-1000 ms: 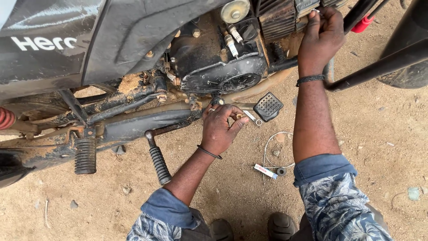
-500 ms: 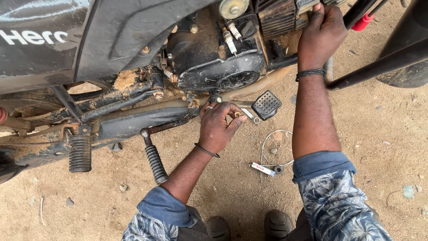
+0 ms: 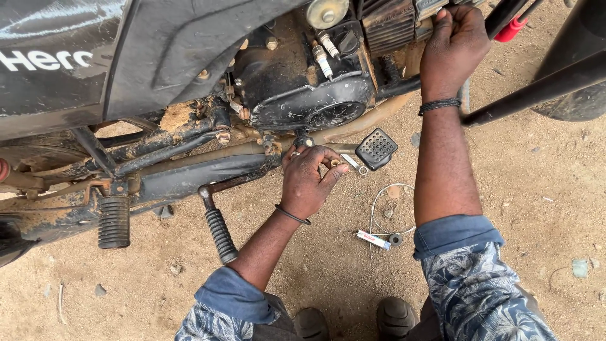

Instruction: Repairing and checking the ignition system, including spark plugs and wires, on a motorcycle.

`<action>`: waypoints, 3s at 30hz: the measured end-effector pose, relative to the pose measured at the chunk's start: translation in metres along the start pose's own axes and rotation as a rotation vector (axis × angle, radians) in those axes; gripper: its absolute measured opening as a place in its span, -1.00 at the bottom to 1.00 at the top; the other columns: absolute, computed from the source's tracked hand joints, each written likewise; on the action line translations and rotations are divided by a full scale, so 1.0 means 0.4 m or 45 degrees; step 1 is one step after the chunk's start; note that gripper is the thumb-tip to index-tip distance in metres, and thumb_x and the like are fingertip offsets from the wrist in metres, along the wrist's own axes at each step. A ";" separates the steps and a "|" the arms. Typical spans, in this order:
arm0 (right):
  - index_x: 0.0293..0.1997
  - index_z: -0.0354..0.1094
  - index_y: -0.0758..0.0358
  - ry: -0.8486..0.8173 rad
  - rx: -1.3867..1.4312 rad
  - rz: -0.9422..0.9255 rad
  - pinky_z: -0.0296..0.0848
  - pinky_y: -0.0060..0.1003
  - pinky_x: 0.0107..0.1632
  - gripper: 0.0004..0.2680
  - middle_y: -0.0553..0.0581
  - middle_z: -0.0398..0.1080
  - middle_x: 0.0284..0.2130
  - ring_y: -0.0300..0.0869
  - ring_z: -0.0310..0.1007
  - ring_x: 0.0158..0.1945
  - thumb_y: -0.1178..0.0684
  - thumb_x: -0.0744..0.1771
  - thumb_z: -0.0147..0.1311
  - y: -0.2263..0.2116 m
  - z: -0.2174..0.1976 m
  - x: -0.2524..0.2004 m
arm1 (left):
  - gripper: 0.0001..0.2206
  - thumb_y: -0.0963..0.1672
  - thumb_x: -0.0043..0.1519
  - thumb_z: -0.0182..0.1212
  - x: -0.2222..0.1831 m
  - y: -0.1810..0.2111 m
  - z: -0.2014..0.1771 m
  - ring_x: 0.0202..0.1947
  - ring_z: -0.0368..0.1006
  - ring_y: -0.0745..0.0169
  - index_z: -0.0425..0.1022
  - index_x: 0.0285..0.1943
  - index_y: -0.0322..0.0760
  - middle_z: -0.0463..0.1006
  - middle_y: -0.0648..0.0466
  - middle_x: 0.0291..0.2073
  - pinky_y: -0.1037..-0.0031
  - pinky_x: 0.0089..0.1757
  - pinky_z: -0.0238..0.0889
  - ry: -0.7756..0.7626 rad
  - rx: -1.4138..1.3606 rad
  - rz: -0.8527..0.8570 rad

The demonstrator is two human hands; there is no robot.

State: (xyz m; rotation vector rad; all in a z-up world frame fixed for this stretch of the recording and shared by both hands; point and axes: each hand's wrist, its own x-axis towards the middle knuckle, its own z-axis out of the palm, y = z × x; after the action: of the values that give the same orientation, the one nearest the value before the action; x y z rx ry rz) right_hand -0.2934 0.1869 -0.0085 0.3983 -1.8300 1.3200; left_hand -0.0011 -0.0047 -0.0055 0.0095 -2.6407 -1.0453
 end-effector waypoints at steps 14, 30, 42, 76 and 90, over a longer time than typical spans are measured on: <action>-0.23 0.44 0.30 0.001 0.217 0.249 0.51 -0.44 -0.38 -0.93 0.08 0.54 -0.44 -0.33 0.50 -0.43 0.27 0.40 0.23 -0.030 0.003 0.004 | -0.74 0.05 0.20 0.39 0.002 0.003 0.000 -0.20 0.51 0.33 0.50 -0.13 -0.06 0.58 0.24 -0.36 0.13 0.17 0.04 -0.028 -0.006 -0.033; -0.10 0.40 0.22 0.020 -0.054 -0.032 0.48 -0.42 -0.35 -0.93 0.00 0.55 -0.44 -0.36 0.58 -0.40 0.17 0.50 0.03 -0.001 -0.013 -0.071 | -0.78 0.03 0.23 0.38 0.005 0.013 -0.010 -0.20 0.51 0.31 0.52 -0.12 -0.04 0.59 0.26 -0.39 0.08 0.19 -0.03 -0.060 0.040 -0.007; 0.26 0.24 0.39 -0.821 0.158 0.682 0.44 -0.17 0.10 -0.69 0.28 0.45 0.02 0.02 0.50 0.04 0.11 0.38 0.01 0.157 0.024 -0.883 | -0.77 0.03 0.26 0.37 0.012 0.003 -0.003 -0.14 0.52 0.21 0.50 -0.10 -0.08 0.62 0.19 -0.26 0.05 0.18 0.00 0.026 0.056 -0.002; 0.22 0.22 0.48 -0.292 0.936 1.917 0.65 -0.18 -0.17 -0.71 0.29 0.48 -0.24 0.02 0.59 -0.24 0.35 0.35 -0.23 -0.254 -0.406 -0.447 | -0.70 0.00 0.20 0.29 0.006 0.124 -0.007 0.03 0.50 -0.03 0.54 0.02 -0.18 0.64 0.02 -0.13 -0.13 0.29 -0.11 -0.118 0.381 -0.160; 0.04 0.35 0.38 -0.398 1.122 1.590 0.50 -0.28 -0.23 -0.85 0.20 0.46 -0.35 -0.08 0.52 -0.32 0.12 0.45 -0.09 -0.336 -0.419 -0.361 | -0.76 -0.02 0.32 0.08 0.171 0.186 0.241 -0.26 0.60 -0.18 0.52 -0.03 -0.20 0.67 -0.14 -0.28 0.06 -0.22 0.41 0.326 -0.193 -0.738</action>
State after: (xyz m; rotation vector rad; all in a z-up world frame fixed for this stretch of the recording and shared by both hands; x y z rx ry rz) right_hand -0.0435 0.2539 -0.0158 -0.2090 -1.6094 3.0771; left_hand -0.0856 0.1066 -0.0034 0.8579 -2.3610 -1.3054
